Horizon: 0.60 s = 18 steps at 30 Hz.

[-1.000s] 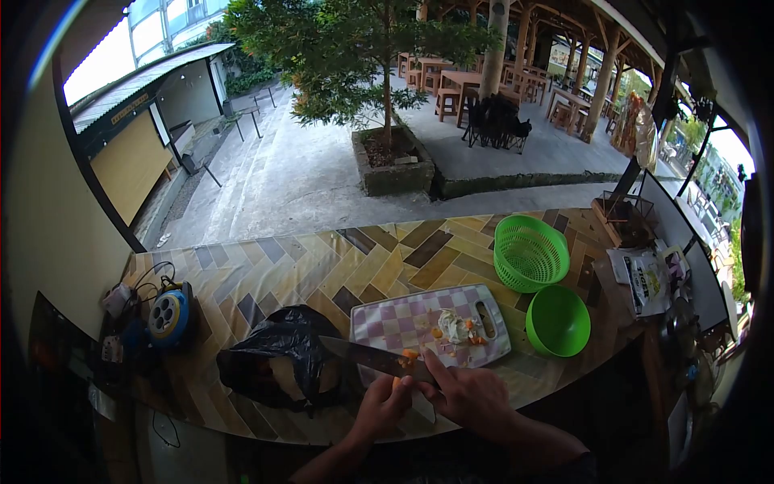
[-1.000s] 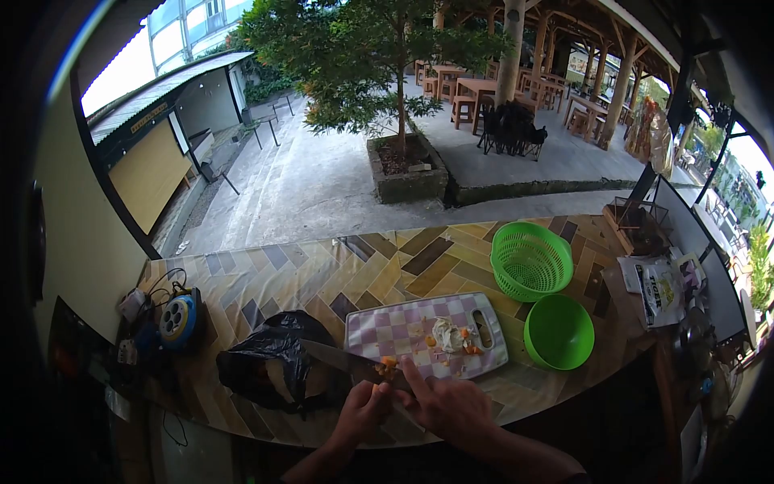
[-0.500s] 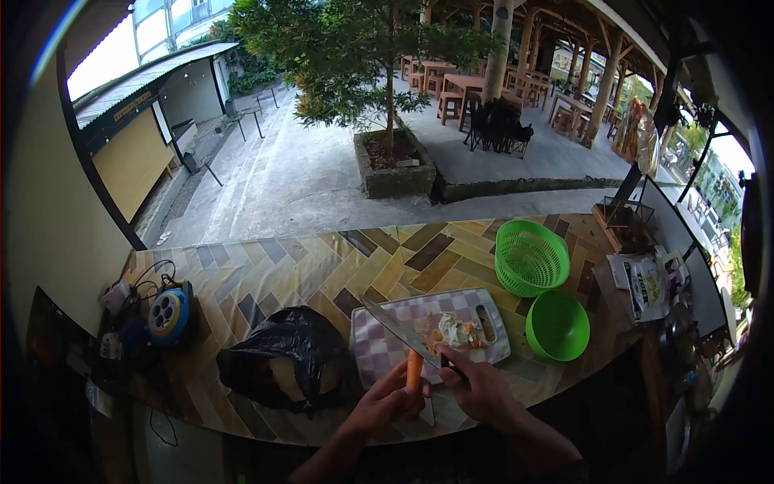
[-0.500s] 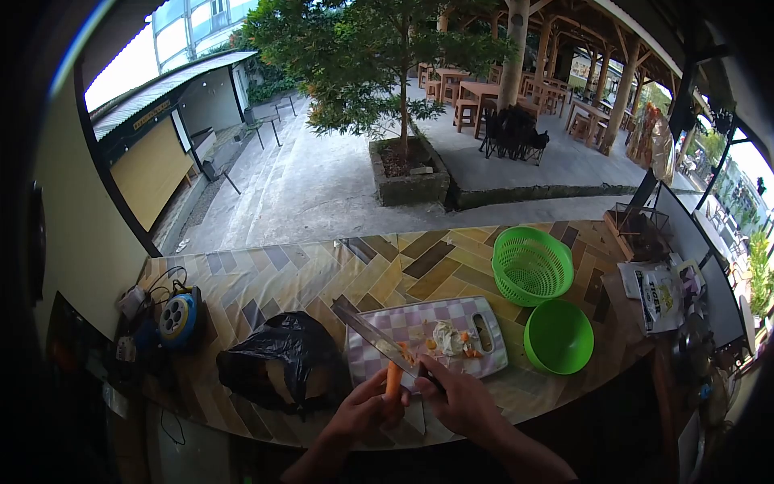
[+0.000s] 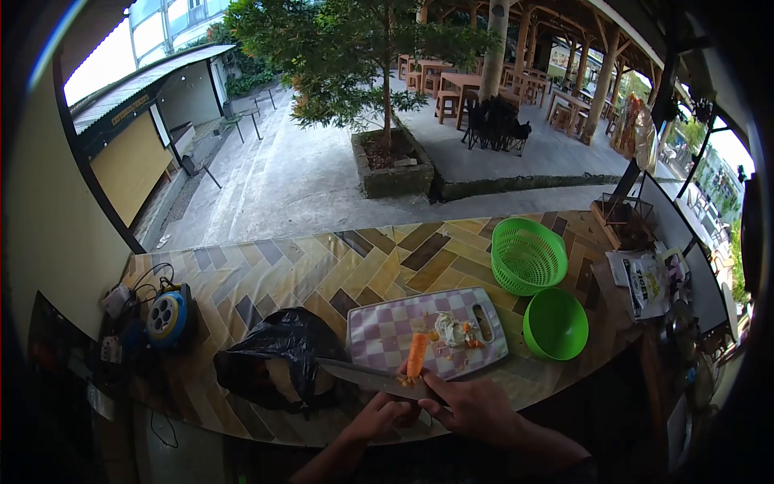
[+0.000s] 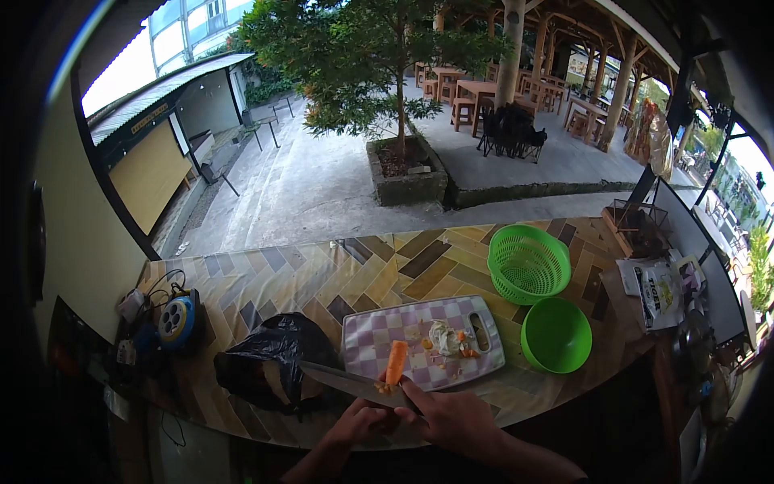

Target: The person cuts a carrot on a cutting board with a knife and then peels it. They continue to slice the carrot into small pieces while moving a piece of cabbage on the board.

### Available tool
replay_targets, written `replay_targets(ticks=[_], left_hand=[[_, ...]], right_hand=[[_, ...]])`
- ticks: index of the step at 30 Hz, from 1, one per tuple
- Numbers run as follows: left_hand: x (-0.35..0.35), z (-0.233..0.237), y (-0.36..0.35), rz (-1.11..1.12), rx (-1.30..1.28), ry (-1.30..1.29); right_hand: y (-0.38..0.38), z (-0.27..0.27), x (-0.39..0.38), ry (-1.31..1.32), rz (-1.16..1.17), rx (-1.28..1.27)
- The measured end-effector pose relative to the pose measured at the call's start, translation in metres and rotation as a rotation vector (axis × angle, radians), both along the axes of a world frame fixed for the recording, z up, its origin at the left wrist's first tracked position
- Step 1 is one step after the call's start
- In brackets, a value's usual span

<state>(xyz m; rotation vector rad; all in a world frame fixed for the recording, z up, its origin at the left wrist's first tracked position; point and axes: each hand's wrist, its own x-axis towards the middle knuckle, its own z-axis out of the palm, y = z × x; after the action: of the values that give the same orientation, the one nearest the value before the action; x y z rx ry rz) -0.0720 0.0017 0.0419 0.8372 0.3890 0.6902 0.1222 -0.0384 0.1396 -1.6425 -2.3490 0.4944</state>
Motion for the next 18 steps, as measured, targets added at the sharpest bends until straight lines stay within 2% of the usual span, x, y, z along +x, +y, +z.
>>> replay_targets(ticks=[6,18], left_hand=[[0.003,0.006,0.001,-0.043,0.193,0.174],[0.014,0.018,-0.006,0.218,0.214,0.318]], right_hand=[[0.0,-0.004,0.004,-0.059,0.007,0.058],[0.002,-0.009,0.002,-0.136,-0.024,0.211]])
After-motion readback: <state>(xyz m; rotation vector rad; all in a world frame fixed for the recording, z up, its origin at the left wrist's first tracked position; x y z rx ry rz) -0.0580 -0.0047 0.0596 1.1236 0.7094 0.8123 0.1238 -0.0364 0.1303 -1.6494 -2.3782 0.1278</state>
